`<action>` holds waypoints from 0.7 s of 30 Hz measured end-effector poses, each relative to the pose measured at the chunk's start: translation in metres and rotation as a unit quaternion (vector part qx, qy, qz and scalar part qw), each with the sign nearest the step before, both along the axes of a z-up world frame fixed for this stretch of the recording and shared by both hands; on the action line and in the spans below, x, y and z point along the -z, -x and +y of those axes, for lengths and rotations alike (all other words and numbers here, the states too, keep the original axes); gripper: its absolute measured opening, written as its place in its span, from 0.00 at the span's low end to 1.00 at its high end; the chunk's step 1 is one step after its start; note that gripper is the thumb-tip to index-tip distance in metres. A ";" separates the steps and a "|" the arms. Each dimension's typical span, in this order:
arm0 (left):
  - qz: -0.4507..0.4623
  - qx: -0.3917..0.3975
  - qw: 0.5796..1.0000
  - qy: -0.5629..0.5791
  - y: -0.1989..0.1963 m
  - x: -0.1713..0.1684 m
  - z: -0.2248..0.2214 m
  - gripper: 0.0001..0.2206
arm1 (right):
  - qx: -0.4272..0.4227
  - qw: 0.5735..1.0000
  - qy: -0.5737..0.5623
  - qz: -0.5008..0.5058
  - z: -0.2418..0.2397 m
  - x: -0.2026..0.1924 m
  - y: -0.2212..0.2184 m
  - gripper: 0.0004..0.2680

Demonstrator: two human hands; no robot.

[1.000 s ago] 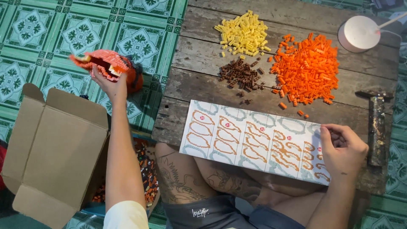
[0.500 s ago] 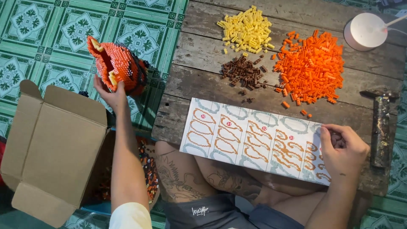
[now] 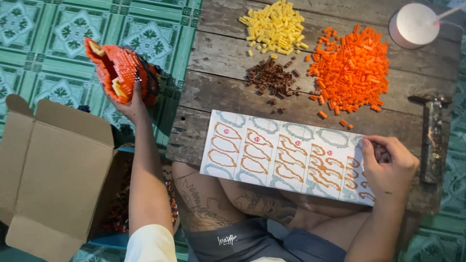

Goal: Assembling a 3D model using small interlocking plastic building blocks on a wooden table.

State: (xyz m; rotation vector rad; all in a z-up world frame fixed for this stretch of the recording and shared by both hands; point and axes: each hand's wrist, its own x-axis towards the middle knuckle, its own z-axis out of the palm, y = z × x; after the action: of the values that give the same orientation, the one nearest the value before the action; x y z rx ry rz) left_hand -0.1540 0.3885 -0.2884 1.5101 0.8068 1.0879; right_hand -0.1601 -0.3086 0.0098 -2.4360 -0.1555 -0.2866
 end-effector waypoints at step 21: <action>-0.014 -0.014 1.000 -0.009 0.002 0.000 -0.005 0.39 | -0.008 1.000 -0.002 -0.003 0.003 -0.002 -0.005 0.03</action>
State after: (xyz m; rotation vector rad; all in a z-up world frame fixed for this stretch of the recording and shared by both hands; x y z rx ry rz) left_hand -0.1561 0.3834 -0.2888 1.4996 0.8020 1.1369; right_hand -0.1555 -0.3054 0.0122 -2.4292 -0.1765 -0.2874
